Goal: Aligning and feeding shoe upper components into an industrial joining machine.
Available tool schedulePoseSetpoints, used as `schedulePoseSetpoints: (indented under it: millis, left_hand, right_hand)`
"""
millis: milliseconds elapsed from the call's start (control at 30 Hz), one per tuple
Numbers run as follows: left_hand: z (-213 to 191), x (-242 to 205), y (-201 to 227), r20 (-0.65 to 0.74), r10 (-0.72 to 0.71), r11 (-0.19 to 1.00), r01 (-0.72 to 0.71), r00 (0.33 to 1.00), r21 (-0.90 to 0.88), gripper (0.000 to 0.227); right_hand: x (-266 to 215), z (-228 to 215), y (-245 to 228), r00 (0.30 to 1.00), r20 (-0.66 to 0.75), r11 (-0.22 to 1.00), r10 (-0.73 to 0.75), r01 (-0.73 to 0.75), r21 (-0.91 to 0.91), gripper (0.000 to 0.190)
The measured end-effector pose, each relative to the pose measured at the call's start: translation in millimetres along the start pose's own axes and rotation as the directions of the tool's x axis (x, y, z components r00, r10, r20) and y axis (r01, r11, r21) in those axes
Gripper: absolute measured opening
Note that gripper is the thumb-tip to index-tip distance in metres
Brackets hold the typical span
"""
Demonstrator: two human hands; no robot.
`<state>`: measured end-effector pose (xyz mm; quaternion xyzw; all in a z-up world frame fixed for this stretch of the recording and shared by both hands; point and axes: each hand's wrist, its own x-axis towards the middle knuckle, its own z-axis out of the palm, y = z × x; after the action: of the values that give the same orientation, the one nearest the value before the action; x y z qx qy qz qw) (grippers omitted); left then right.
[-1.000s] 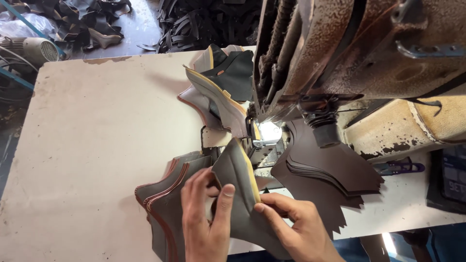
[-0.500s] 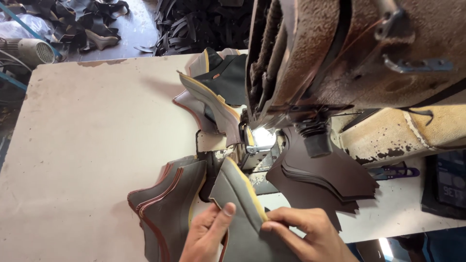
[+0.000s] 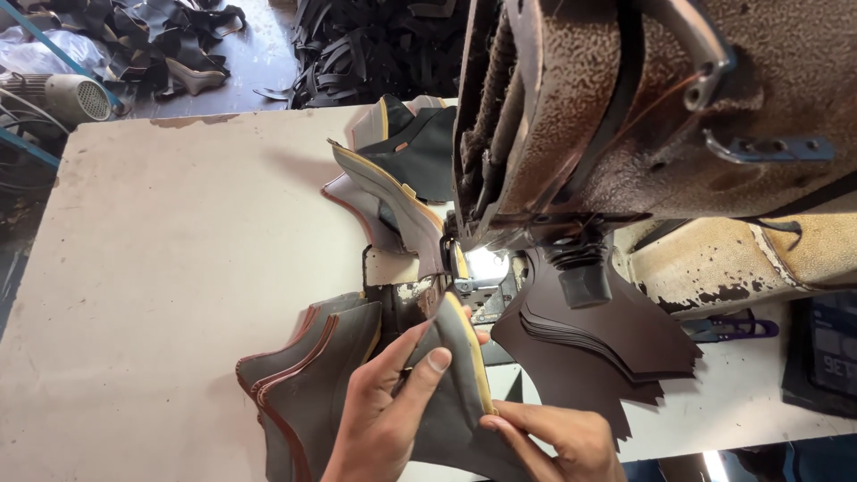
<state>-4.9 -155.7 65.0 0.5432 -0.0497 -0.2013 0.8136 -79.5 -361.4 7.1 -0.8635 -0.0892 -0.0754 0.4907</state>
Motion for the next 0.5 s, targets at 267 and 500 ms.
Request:
schedulePoseSetpoints:
  millis: [267,500]
  left_hand:
    - [10,17,17,-0.035,0.204,0.891,-0.171,0.978,0.421,0.039]
    - [-4,29,7,-0.130,0.250,0.850,-0.153,0.960,0.505,0.026]
  right_hand:
    - [-3,26,3,0.936,0.080,0.894,0.344,-0.352,0.277,0.011]
    - [1,37,-4,0.921,0.038,0.875,0.388,-0.381,0.297,0.010]
